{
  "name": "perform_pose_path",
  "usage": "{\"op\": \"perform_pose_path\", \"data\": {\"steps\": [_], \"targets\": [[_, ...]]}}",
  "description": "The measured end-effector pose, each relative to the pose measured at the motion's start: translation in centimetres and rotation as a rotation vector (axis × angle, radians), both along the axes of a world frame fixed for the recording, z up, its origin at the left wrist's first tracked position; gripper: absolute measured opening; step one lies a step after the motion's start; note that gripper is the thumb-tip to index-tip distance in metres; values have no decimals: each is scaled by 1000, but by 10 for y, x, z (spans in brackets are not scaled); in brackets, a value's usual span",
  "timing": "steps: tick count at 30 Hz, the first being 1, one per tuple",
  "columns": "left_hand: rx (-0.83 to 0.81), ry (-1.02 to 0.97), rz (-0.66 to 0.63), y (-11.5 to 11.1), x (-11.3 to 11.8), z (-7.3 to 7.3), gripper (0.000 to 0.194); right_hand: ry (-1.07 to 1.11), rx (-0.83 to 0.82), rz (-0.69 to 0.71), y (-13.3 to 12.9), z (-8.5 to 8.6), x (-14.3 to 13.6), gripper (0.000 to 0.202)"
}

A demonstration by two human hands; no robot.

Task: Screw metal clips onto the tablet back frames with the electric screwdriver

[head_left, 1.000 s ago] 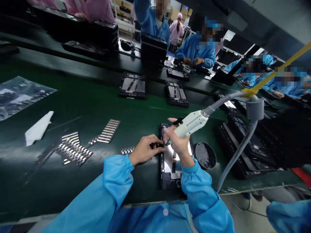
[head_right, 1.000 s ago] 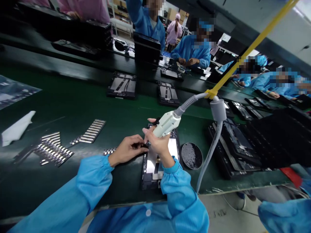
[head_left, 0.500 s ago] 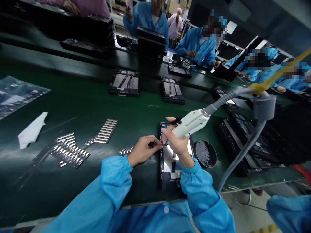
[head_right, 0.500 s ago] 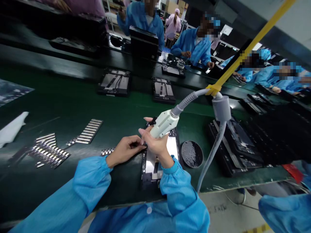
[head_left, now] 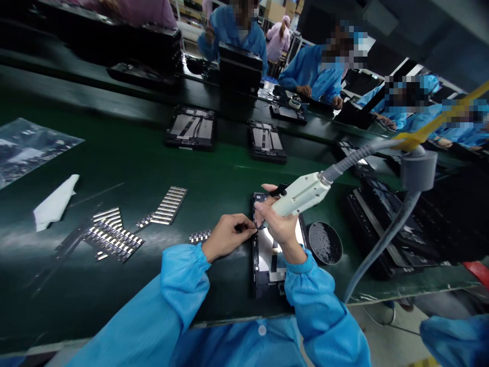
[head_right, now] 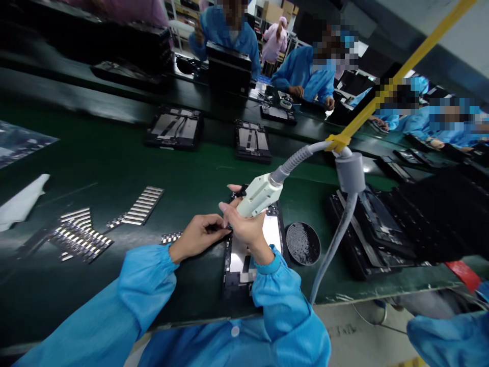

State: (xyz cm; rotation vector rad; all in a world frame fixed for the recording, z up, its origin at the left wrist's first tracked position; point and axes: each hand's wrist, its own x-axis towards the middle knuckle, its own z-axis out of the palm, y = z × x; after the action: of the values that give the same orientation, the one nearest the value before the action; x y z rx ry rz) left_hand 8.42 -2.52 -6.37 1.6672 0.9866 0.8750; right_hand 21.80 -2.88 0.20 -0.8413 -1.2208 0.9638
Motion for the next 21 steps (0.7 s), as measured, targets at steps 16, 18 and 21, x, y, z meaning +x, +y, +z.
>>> {"op": "perform_pose_path", "data": {"steps": [16, 18, 21], "targets": [[-61, -35, 36, 1, -2, -1, 23, -77, -27, -23, 3, 1, 1, 41], [-77, -13, 57, 2, -5, -2, 30, -86, -13, -47, 11, 2, 2, 41], [-90, 49, 44, 3, -6, -3, 35, -88, -10, -63, 23, -2, 3, 38]]}}
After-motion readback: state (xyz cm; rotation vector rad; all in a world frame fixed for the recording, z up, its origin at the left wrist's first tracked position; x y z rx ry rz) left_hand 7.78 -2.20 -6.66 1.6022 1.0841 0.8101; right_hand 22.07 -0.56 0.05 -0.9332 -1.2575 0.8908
